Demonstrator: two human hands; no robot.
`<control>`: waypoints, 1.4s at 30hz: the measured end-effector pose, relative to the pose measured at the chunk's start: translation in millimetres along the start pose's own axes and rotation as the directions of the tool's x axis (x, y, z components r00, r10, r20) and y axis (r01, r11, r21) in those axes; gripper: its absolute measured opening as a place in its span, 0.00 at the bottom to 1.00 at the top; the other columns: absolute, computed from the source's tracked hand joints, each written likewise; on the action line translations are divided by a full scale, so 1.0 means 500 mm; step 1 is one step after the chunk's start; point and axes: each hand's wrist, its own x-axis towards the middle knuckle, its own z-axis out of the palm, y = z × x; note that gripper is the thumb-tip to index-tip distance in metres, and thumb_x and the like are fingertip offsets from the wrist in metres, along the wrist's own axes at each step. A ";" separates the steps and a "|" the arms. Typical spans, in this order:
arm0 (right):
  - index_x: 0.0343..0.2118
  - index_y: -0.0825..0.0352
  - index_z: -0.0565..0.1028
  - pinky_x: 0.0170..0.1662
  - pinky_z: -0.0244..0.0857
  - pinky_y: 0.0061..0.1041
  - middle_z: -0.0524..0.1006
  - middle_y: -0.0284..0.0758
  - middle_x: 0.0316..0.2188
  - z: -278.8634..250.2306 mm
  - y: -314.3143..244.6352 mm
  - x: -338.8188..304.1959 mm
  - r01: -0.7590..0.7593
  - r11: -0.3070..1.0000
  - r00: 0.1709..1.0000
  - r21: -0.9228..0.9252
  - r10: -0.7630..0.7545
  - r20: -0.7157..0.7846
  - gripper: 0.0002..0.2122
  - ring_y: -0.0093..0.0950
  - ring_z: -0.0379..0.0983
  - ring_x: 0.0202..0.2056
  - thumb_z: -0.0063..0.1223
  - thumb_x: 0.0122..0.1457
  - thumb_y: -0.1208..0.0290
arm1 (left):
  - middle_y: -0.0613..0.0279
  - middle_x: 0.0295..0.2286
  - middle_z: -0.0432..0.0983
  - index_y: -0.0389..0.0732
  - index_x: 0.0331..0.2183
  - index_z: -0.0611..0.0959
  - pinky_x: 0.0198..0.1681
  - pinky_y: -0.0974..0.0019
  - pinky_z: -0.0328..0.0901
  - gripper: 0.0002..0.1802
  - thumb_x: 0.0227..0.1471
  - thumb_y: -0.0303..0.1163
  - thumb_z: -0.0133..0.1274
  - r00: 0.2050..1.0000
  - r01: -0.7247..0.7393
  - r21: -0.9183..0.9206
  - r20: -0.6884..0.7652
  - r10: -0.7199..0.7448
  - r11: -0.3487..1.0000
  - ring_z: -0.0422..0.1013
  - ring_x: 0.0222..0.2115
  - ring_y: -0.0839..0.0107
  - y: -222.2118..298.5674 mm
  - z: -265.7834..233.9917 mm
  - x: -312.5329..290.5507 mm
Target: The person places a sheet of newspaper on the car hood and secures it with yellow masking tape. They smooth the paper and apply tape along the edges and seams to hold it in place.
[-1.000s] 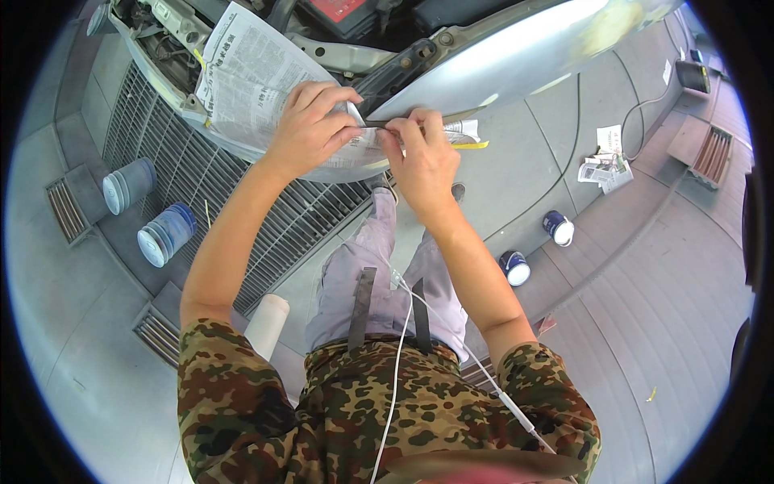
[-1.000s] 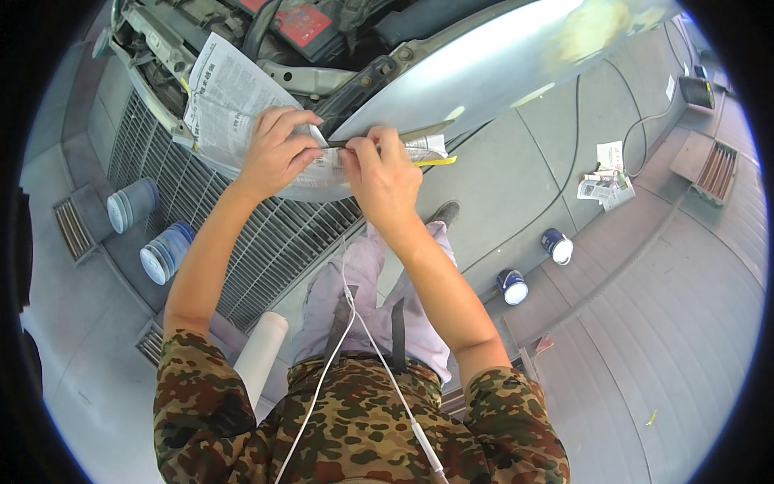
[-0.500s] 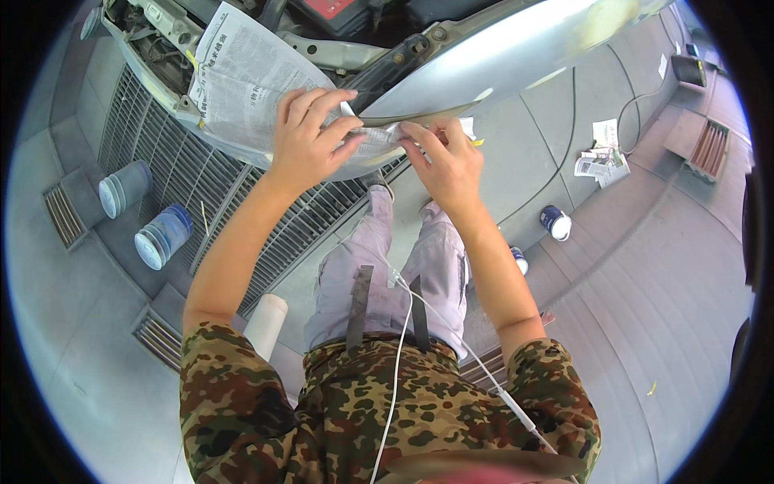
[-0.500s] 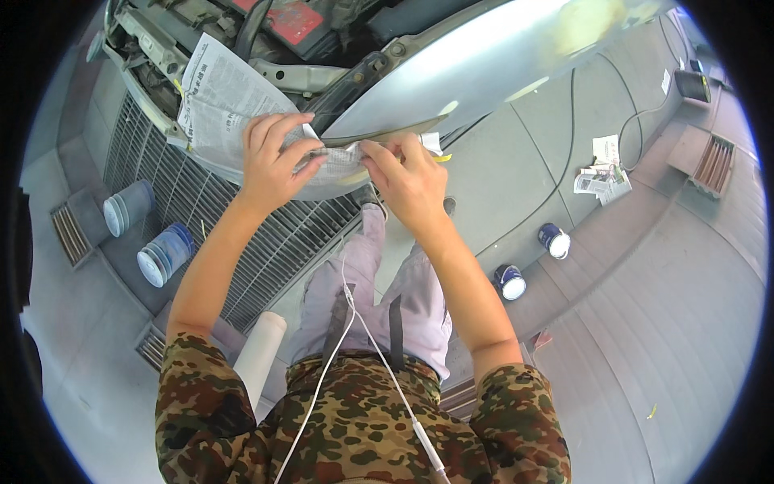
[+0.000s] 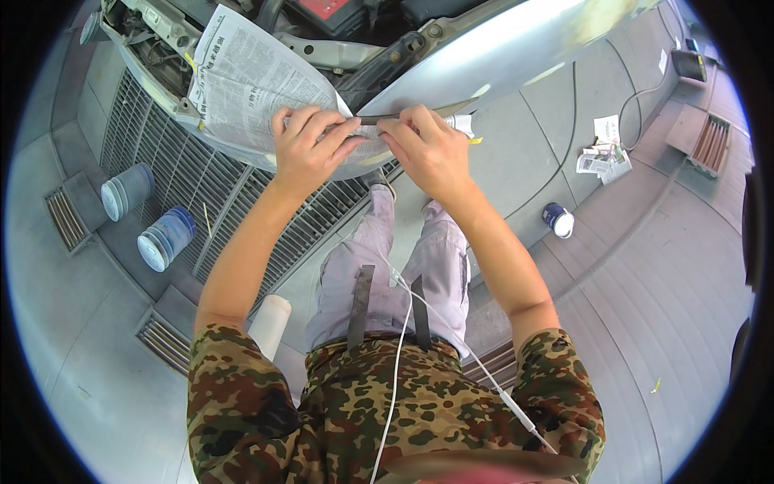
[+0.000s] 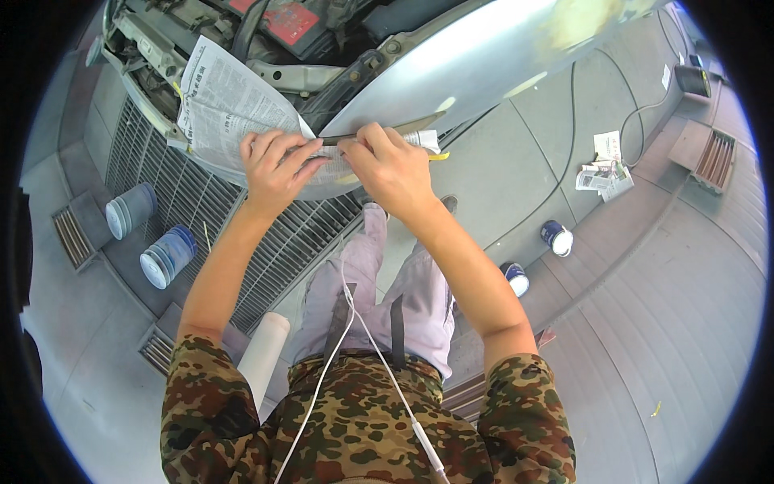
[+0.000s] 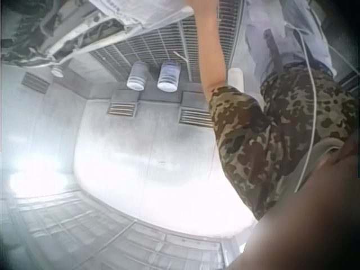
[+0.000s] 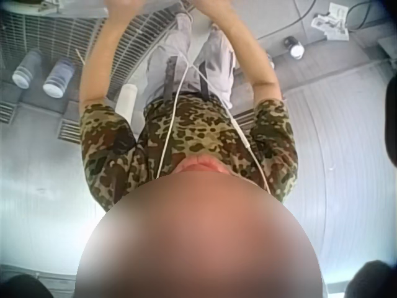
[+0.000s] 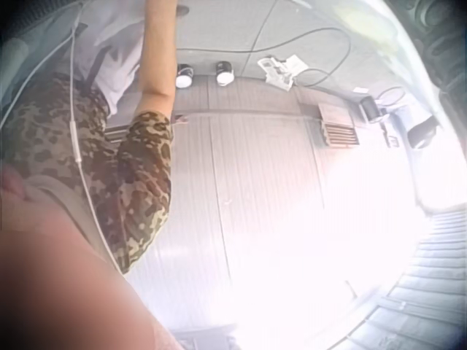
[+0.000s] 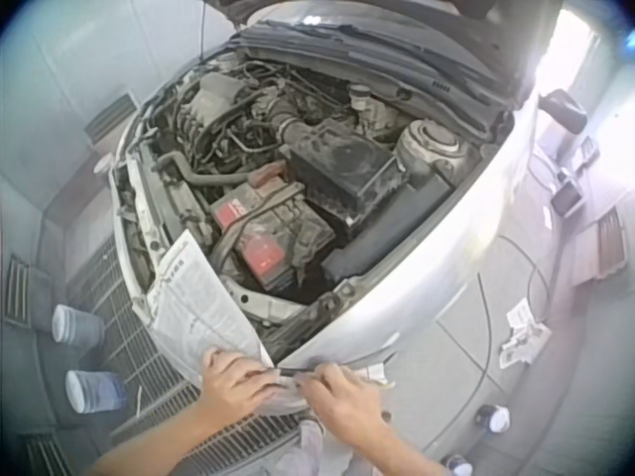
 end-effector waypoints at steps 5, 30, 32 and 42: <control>0.33 0.58 0.84 0.26 0.70 0.27 0.74 0.25 0.31 0.008 -0.003 0.004 0.024 1.000 1.000 -0.003 -0.024 0.017 0.08 0.24 0.76 0.30 0.72 0.49 0.72 | 0.80 0.34 0.79 0.53 0.36 0.90 0.49 0.56 0.57 0.16 0.42 0.42 0.73 0.999 -0.049 -0.020 -0.011 0.049 0.999 0.72 0.40 0.72 -0.007 -0.005 0.004; 0.39 0.55 0.83 0.33 0.74 0.30 0.77 0.25 0.34 -0.038 0.032 0.003 -0.124 0.989 0.977 -0.075 0.135 0.165 0.12 0.29 0.79 0.36 0.73 0.50 0.66 | 0.69 0.57 0.76 0.51 0.26 0.86 0.63 0.43 0.53 0.13 0.43 0.46 0.73 0.994 0.092 -0.054 0.071 -0.088 0.994 0.65 0.59 0.60 -0.028 -0.014 0.020; 0.39 0.54 0.83 0.33 0.75 0.29 0.79 0.23 0.34 -0.036 0.029 0.003 -0.123 0.987 0.976 -0.103 0.139 0.169 0.12 0.28 0.78 0.36 0.72 0.51 0.67 | 0.69 0.58 0.76 0.51 0.26 0.86 0.65 0.40 0.51 0.14 0.42 0.47 0.73 0.993 0.091 -0.078 0.077 -0.085 0.993 0.65 0.60 0.60 -0.018 -0.014 0.026; 0.35 0.53 0.86 0.31 0.73 0.28 0.82 0.20 0.32 -0.001 0.043 0.016 -0.024 1.000 0.997 0.013 0.023 0.074 0.09 0.26 0.74 0.33 0.70 0.50 0.70 | 0.72 0.57 0.77 0.52 0.23 0.84 0.67 0.37 0.48 0.14 0.42 0.45 0.73 0.994 0.067 -0.079 0.090 -0.060 0.995 0.64 0.62 0.60 0.005 0.022 0.038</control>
